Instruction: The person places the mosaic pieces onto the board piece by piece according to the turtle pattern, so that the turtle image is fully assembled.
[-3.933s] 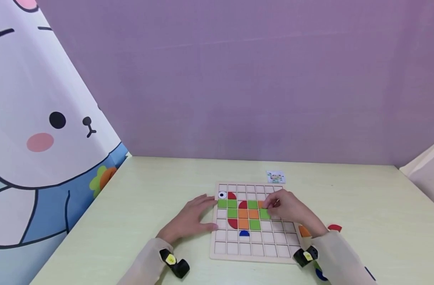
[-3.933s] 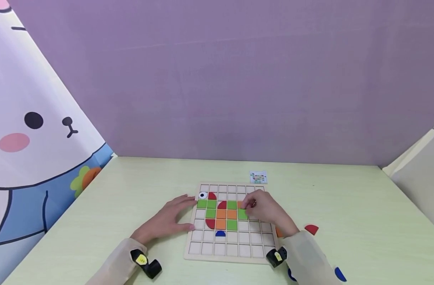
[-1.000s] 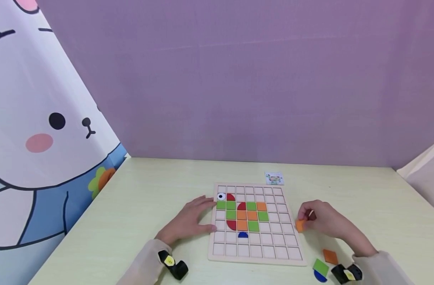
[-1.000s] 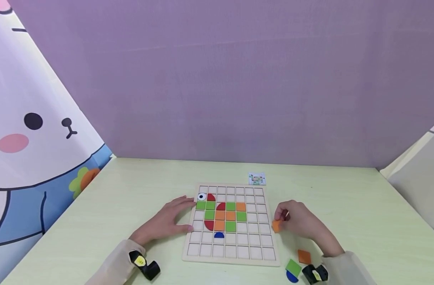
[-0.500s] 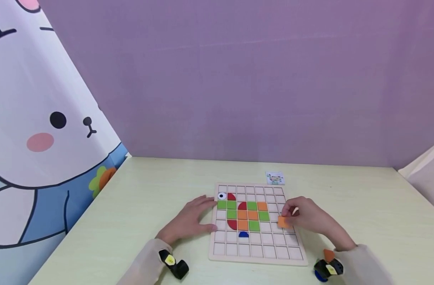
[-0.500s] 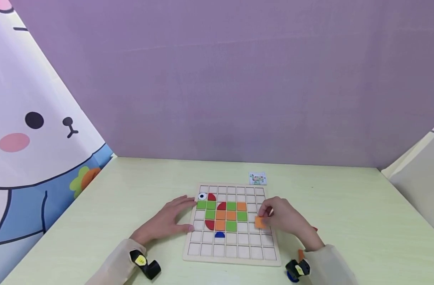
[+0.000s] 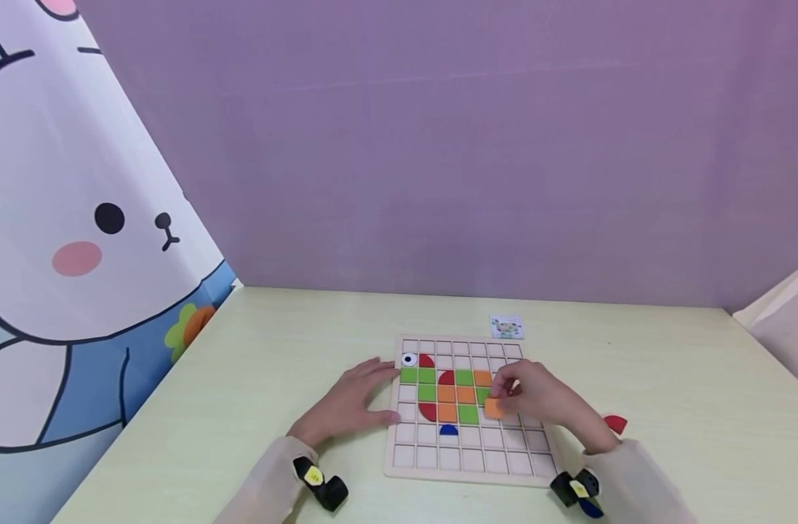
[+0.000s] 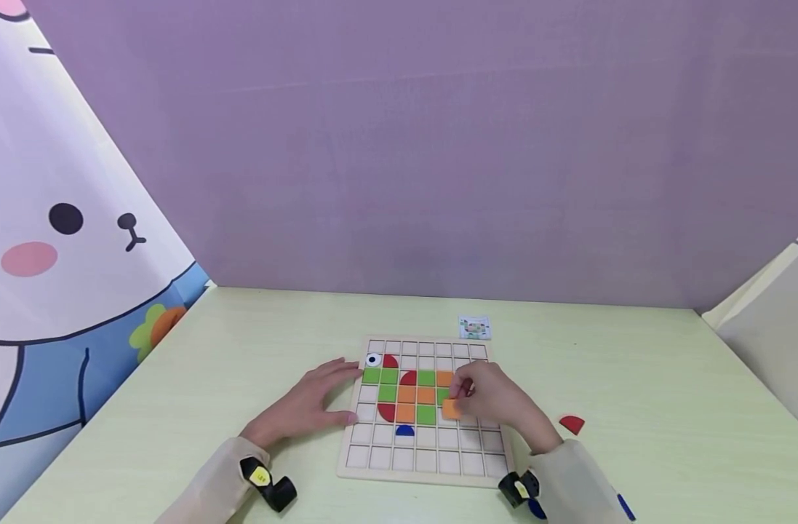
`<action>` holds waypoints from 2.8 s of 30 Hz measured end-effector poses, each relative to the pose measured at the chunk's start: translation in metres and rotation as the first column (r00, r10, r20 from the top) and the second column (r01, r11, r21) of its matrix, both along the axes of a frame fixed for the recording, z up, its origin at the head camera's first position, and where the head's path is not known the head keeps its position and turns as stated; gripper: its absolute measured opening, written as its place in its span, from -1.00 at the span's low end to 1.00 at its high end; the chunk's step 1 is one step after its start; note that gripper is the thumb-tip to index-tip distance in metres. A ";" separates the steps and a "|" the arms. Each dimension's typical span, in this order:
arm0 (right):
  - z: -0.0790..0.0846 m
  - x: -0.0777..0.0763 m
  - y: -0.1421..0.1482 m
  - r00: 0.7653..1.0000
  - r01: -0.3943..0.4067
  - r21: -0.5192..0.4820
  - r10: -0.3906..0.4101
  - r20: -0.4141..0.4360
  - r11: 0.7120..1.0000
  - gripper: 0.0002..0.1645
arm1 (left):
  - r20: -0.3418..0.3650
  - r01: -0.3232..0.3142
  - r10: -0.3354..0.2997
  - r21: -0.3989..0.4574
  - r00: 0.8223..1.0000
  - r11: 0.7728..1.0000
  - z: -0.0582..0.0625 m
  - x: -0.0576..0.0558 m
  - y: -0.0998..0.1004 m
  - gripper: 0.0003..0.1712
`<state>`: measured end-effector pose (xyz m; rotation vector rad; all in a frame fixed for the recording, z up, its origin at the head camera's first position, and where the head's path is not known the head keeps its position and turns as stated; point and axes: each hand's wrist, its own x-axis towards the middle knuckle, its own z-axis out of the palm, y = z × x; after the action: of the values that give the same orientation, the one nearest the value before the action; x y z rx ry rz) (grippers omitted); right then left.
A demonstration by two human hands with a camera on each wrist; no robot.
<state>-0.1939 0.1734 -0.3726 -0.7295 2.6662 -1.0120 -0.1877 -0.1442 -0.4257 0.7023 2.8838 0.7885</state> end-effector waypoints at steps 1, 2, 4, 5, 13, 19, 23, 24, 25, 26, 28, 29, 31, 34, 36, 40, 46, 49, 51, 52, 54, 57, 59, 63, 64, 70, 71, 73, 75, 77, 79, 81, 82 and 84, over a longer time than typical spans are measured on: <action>0.000 0.000 -0.001 1.000 -0.009 -0.003 0.009 -0.004 1.000 -0.87 | 0.003 -0.001 0.001 -0.002 1.000 1.000 0.001 0.000 0.000 -0.10; 0.000 0.000 -0.002 1.000 -0.017 -0.005 0.017 -0.007 1.000 -0.87 | 0.005 -0.002 0.002 -0.005 1.000 1.000 0.001 0.000 0.000 -0.10; -0.001 0.001 -0.003 1.000 -0.015 -0.004 0.015 -0.003 1.000 -0.87 | 0.008 -0.003 0.003 -0.006 1.000 1.000 0.001 0.000 0.001 -0.09; -0.001 0.001 -0.004 1.000 -0.009 -0.001 0.009 0.001 1.000 -0.86 | 0.006 -0.001 0.001 -0.006 1.000 1.000 0.001 0.000 0.001 -0.10; -0.001 0.002 -0.008 0.999 0.011 0.016 -0.012 0.037 1.000 -0.87 | -0.002 0.001 -0.001 0.000 1.000 1.000 0.000 0.000 -0.001 -0.10; -0.003 0.001 -0.008 0.999 0.014 0.040 -0.015 0.039 0.999 -0.86 | 0.004 0.000 0.000 0.013 1.000 1.000 0.002 0.001 0.000 -0.09; -0.003 0.001 -0.008 0.999 0.011 0.044 -0.013 0.041 0.999 -0.86 | 0.008 0.000 0.000 0.019 1.000 1.000 0.003 0.001 0.000 -0.09; -0.003 0.001 -0.008 0.999 0.013 0.045 -0.015 0.043 0.999 -0.86 | 0.012 -0.003 0.002 0.015 1.000 1.000 0.003 0.001 0.000 -0.10; -0.003 0.001 -0.008 0.999 0.012 0.045 -0.014 0.041 0.999 -0.86 | 0.014 -0.004 0.004 0.014 1.000 1.000 0.003 0.002 0.000 -0.09; -0.003 0.001 -0.008 0.999 0.009 0.044 -0.011 0.041 0.999 -0.86 | 0.014 -0.005 0.005 0.013 1.000 1.000 0.003 0.001 0.001 -0.09; -0.003 0.001 -0.009 0.999 0.007 0.044 -0.009 0.042 0.999 -0.86 | 0.016 -0.006 0.006 0.013 1.000 1.000 0.003 0.001 0.000 -0.09; -0.003 0.002 -0.008 0.999 0.005 0.042 -0.007 0.042 0.999 -0.86 | 0.016 -0.007 0.007 0.014 1.000 1.000 0.003 0.001 0.000 -0.09; -0.004 0.002 -0.008 0.999 0.003 0.038 -0.004 0.042 0.999 -0.86 | 0.013 -0.002 0.002 0.018 1.000 1.000 0.002 0.001 0.000 -0.10; -0.004 0.002 -0.009 0.999 0.012 0.038 -0.014 0.048 0.999 -0.85 | 0.007 0.002 -0.002 0.023 1.000 1.000 0.002 0.001 0.000 -0.10; -0.004 0.002 -0.009 0.998 0.019 0.036 -0.021 0.054 0.999 -0.85 | 0.009 0.000 0.000 0.021 1.000 1.000 0.001 0.001 0.000 -0.10; -0.004 0.003 -0.009 0.998 0.032 0.040 -0.035 0.059 0.999 -0.85 | 0.011 0.000 0.000 0.018 1.000 1.000 0.000 0.000 0.000 -0.09; -0.002 0.005 -0.007 0.996 0.055 0.051 -0.058 0.061 0.997 -0.83 | 0.021 -0.011 0.011 0.008 1.000 1.000 0.001 0.001 0.001 -0.08; 0.000 0.005 -0.004 0.997 0.047 0.046 -0.049 0.053 0.998 -0.83 | 0.016 -0.011 0.010 0.006 1.000 1.000 0.001 0.002 0.000 -0.08; 0.000 0.005 -0.002 0.998 0.045 0.042 -0.047 0.048 0.998 -0.83 | 0.011 -0.009 0.009 0.007 1.000 1.000 0.001 0.002 0.000 -0.08; 0.000 0.006 -0.001 0.998 0.047 0.045 -0.049 0.045 0.998 -0.83 | 0.009 -0.008 0.008 0.008 1.000 1.000 0.001 0.002 0.000 -0.08; 0.000 0.006 0.001 0.997 0.056 0.051 -0.058 0.042 0.997 -0.83 | 0.007 -0.007 0.007 0.012 1.000 1.000 0.001 0.002 0.000 -0.08; 0.001 0.008 0.005 0.996 0.072 0.059 -0.075 0.044 0.996 -0.82 | 0.004 -0.006 0.006 0.014 1.000 1.000 0.001 0.001 0.001 -0.08; 0.001 0.010 0.009 0.996 0.075 0.058 -0.078 0.049 0.996 -0.82 | 0.003 -0.005 0.005 0.014 1.000 1.000 0.000 0.001 0.001 -0.08; 0.004 0.012 0.019 0.995 0.078 0.051 -0.080 0.053 0.996 -0.82 | 0.005 -0.001 0.001 0.018 1.000 1.000 0.000 0.001 0.001 -0.09; 0.004 0.012 0.022 0.995 0.080 0.052 -0.083 0.052 0.995 -0.82 | 0.005 0.000 0.000 0.021 1.000 1.000 0.000 0.002 0.001 -0.09; 0.006 0.012 0.043 0.995 0.089 0.068 -0.092 0.042 0.994 -0.83 | 0.004 0.002 -0.002 0.026 1.000 1.000 0.002 0.002 0.000 -0.09; 0.006 0.012 0.047 0.996 0.085 0.071 -0.088 0.033 0.994 -0.83 | 0.002 0.002 -0.002 0.025 1.000 1.000 0.002 0.002 0.000 -0.09; 0.005 0.012 0.055 0.997 0.078 0.074 -0.080 0.019 0.994 -0.83 | 0.001 0.001 -0.001 0.021 1.000 1.000 0.002 0.002 0.000 -0.10; 0.003 0.012 0.063 0.997 0.074 0.079 -0.074 0.005 0.994 -0.82 | 0.000 0.000 0.000 0.019 1.000 1.000 0.002 0.002 0.000 -0.10; 0.003 0.013 0.070 0.998 0.067 0.082 -0.067 -0.005 0.994 -0.83 | -0.001 0.002 -0.002 0.020 1.000 1.000 0.001 0.002 0.000 -0.10; 0.002 0.015 0.077 0.998 0.063 0.086 -0.063 -0.014 0.994 -0.83 | -0.003 0.001 0.000 0.020 1.000 1.000 0.001 0.002 -0.001 -0.10; 0.001 0.016 0.083 0.998 0.067 0.094 -0.066 -0.017 0.993 -0.82 | -0.002 -0.002 0.002 0.021 1.000 1.000 0.001 0.002 -0.001 -0.10; 0.001 0.017 0.087 0.997 0.073 0.101 -0.072 -0.019 0.992 -0.82 | -0.003 -0.002 0.002 0.021 1.000 1.000 0.001 0.002 -0.001 -0.10; 0.000 0.019 0.094 0.995 0.101 0.121 -0.100 -0.016 0.987 -0.81 | 0.001 -0.005 0.005 0.021 1.000 1.000 0.001 0.002 -0.001 -0.10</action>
<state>-0.1750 0.2669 -0.3727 -0.5826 2.7694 -0.8603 -0.1858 -0.1453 -0.4250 0.6970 2.8812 0.8214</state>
